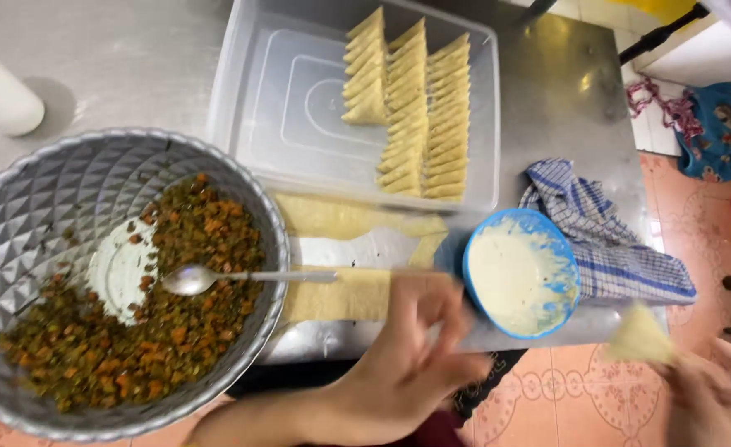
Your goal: Filling and folding samosa pastry sheets into triangles and sealing them with paste
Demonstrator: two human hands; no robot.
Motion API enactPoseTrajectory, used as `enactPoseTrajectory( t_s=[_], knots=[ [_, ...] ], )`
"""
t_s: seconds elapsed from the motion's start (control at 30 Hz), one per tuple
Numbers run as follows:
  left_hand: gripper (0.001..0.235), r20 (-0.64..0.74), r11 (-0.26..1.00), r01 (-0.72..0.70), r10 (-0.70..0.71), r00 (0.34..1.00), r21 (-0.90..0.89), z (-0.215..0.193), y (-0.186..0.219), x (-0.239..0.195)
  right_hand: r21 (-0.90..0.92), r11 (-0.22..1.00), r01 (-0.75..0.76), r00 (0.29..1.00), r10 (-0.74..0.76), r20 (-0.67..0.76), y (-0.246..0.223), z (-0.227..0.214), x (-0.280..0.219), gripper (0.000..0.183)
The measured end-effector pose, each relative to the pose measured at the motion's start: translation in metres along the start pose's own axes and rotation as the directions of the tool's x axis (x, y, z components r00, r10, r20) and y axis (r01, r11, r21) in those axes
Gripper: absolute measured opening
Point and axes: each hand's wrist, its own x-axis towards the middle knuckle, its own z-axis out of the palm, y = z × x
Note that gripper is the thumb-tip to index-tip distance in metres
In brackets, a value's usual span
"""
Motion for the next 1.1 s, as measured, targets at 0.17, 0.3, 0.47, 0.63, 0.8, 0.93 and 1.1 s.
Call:
enactPoseTrajectory(
  t_s=[0.17,0.3,0.47,0.63,0.8,0.93,1.1],
  knots=[
    [0.051,-0.036,0.057,0.064,-0.389,0.920,0.996,-0.080,-0.054,-0.044,-0.448,0.831,0.330,0.934,-0.219,0.282,-0.097,0.008,-0.037,0.015],
    [0.094,-0.087,0.430,0.208,-0.285,0.955,0.879,-0.059,-0.056,-0.023,-0.225,0.938,0.263,0.950,-0.212,0.227,-0.110,0.116,-0.112,0.028],
    [0.045,-0.296,0.241,0.296,-0.038,0.954,0.924,-0.068,-0.007,-0.030,0.575,0.812,-0.106,0.700,-0.349,0.623,-0.087,0.203,-0.159,0.047],
    [0.058,-0.253,-0.545,0.182,-0.058,0.966,0.818,-0.050,0.102,0.019,0.094,0.803,0.589,0.500,-0.453,0.738,-0.061,0.244,-0.135,0.030],
    [0.022,-0.581,-0.748,0.244,-0.225,0.782,0.618,-0.040,0.117,0.157,0.115,0.606,0.787,0.378,-0.621,0.687,-0.035,0.270,-0.132,0.032],
    [0.045,-0.572,-0.847,0.129,-0.228,0.788,0.516,-0.153,0.089,0.207,0.082,0.609,0.789,0.401,-0.611,0.683,-0.027,0.271,-0.130,0.033],
    [0.018,-0.260,-0.807,0.005,-0.184,0.948,0.590,-0.255,0.080,0.226,0.155,0.643,0.750,0.403,-0.630,0.664,-0.040,0.274,-0.124,0.032]
  ],
)
